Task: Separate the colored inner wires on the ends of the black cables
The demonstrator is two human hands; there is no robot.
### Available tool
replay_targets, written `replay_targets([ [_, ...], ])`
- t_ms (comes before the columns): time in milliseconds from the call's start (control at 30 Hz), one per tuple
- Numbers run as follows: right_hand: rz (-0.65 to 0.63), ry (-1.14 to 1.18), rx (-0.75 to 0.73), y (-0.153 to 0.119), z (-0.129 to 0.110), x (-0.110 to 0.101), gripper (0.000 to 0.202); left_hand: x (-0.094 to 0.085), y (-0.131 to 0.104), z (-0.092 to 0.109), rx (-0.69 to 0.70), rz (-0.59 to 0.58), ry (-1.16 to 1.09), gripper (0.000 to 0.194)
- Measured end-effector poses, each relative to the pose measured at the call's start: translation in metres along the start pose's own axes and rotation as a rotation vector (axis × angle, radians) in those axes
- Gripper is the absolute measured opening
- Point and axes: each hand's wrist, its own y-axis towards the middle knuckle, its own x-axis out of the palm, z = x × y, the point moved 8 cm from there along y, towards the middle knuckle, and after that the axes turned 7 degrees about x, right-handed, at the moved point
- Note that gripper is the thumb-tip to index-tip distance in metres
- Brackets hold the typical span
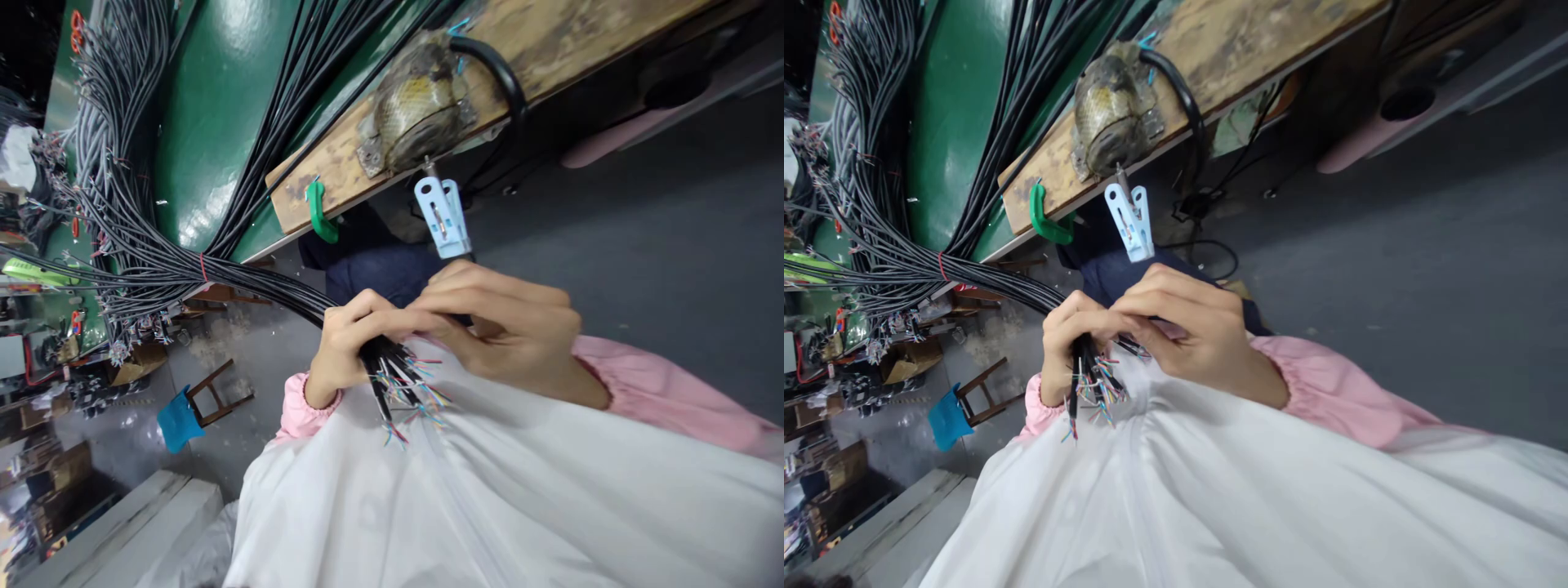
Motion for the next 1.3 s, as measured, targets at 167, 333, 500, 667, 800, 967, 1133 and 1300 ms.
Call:
replay_targets([
  [167,0.016,-0.084,0.018,0.001,-0.002,-0.004,0.020,0.004,-0.004,0.001,0.039,-0.056,-0.008,0.037],
  [333,0.044,-0.065,0.033,0.003,0.001,-0.014,0.023,0.001,-0.007,0.003,0.130,0.005,-0.062,0.033],
  [500,-0.137,0.055,0.004,-0.002,-0.003,-0.002,0.018,0.003,-0.012,-0.001,0.108,-0.034,-0.058,0.036],
  [667,-0.126,-0.031,-0.034,-0.003,-0.009,-0.001,0.017,0.007,-0.018,-0.006,0.133,-0.053,-0.041,0.041],
  [800,-0.115,-0.178,-0.065,-0.003,-0.011,-0.002,0.021,0.004,-0.015,-0.005,0.125,0.040,-0.057,0.030],
  [967,-0.110,-0.324,-0.118,-0.003,-0.015,-0.010,0.019,0.003,-0.007,-0.011,-0.049,-0.016,0.002,0.024],
  [1133,-0.248,-0.352,-0.188,0.009,-0.016,-0.015,0.015,0.005,0.004,-0.013,-0.028,-0.128,-0.064,0.027],
  [1300,-0.419,-0.021,-0.021,0.026,0.016,-0.021,0.014,0.003,0.011,-0.015,0.005,-0.011,-0.096,0.021],
])
